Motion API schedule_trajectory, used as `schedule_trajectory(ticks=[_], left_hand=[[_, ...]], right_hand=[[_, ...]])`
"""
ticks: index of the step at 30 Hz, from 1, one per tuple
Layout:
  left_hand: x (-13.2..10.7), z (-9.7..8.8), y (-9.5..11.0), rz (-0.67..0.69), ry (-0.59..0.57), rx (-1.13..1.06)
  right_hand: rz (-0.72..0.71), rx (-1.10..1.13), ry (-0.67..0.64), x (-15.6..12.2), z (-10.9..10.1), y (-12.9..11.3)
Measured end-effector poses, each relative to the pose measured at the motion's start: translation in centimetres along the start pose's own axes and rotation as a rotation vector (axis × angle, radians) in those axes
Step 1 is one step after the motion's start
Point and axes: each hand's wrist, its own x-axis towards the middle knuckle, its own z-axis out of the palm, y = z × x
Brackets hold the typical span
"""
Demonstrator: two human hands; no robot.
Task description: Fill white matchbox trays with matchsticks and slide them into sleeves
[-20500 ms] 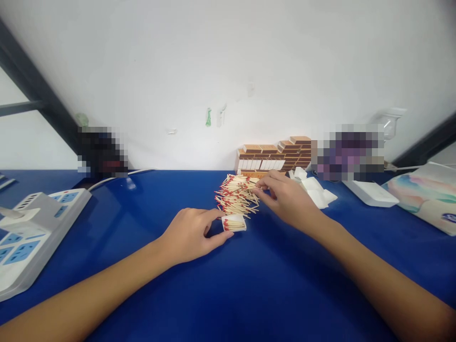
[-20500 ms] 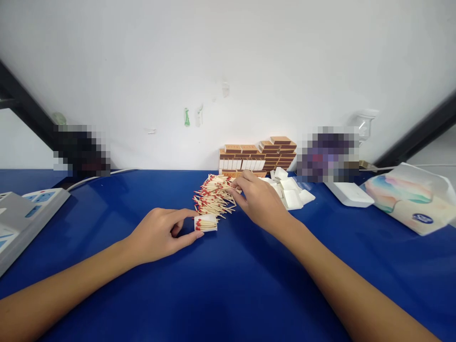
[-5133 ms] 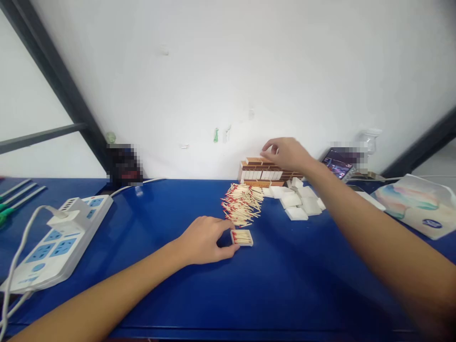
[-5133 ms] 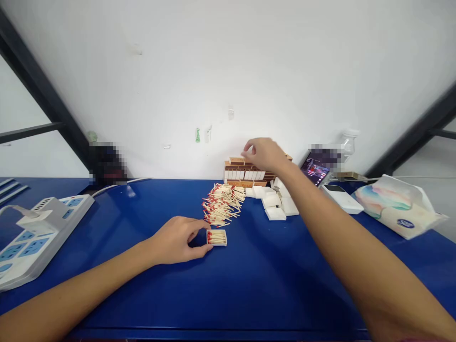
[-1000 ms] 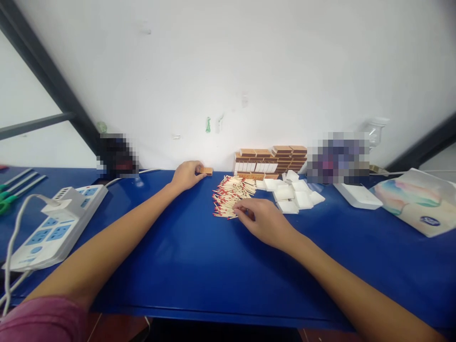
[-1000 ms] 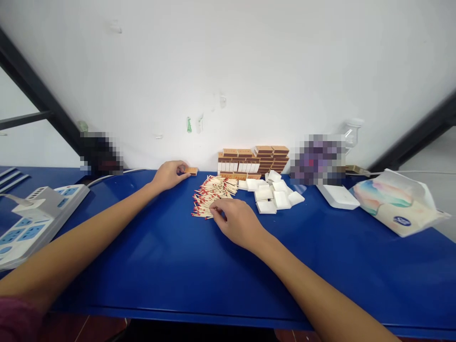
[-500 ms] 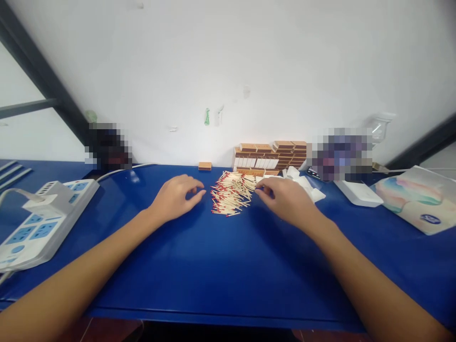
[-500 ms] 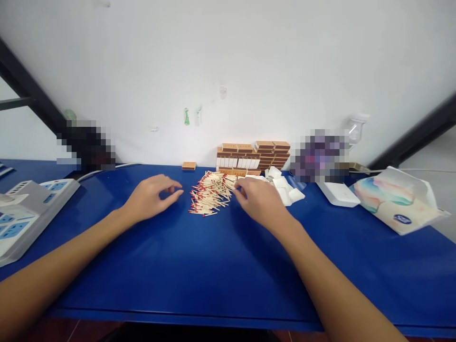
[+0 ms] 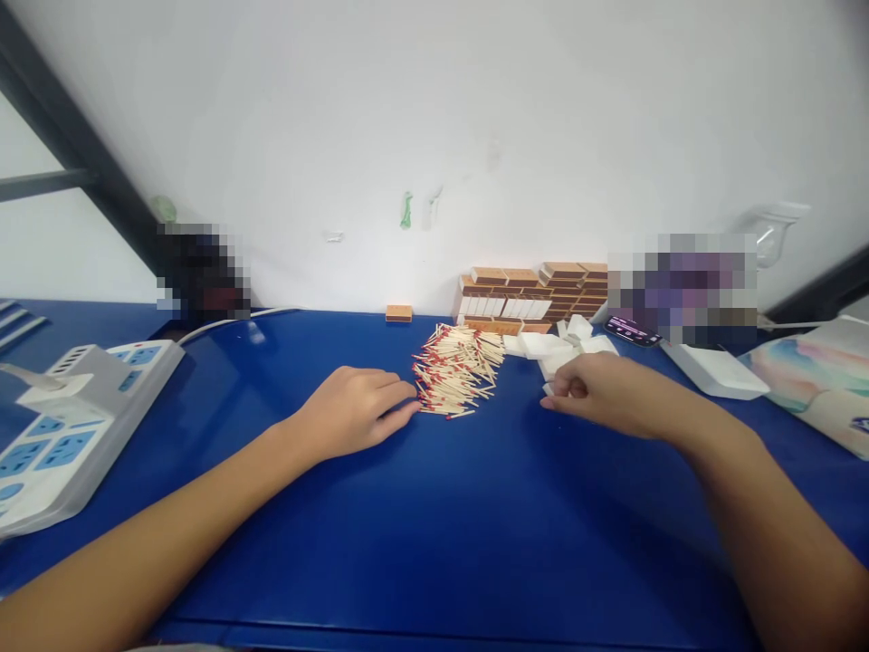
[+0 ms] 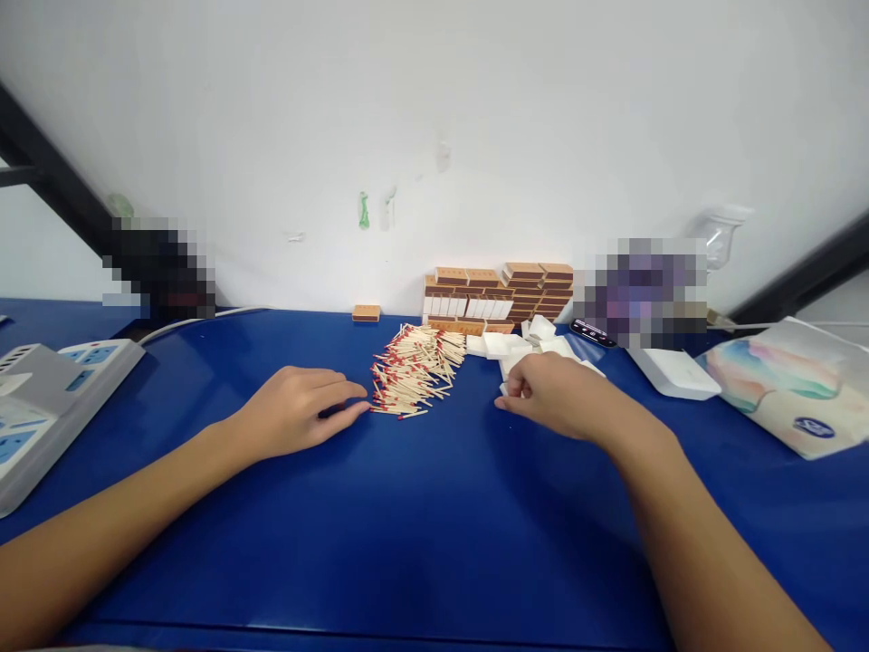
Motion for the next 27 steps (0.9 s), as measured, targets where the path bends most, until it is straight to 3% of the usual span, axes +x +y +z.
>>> schedule_trajectory(ticks=[3, 8, 11, 13, 17, 20, 27], left_hand=[[0.0, -0.1, 0.7, 0.021, 0.014, -0.019], [0.1, -0.5, 2.3, 0.014, -0.009, -0.116], [0.2, -0.5, 3.2, -0.046, -0.065, -0.146], [0.2, -0.4, 3.6, -0.074, -0.133, -0.146], [0.2, -0.1, 4.2, -0.083, -0.145, -0.157], [0.2, 0.2, 5.1, -0.123, -0.086, -0.171], [0.1, 0.5, 5.8, -0.074, -0.14, -0.18]], right_hand=[[-0.068, 0.094, -0.128, -0.2, 0.3, -2.6], [-0.094, 0.427, -0.1, -1.2, 1.2, -8.7], [-0.188, 0.657, -0.137, -1.6, 2.3, -11.0], [-0.22, 0.702, -0.039, -1.4, 3.0, -11.4], [-0.251, 0.466, 0.28, -0.1, 4.4, -10.0], [-0.31, 0.336, 0.301, 0.8, 5.3, -9.1], [-0.326, 0.32, 0.275, 0.8, 5.1, -9.3]])
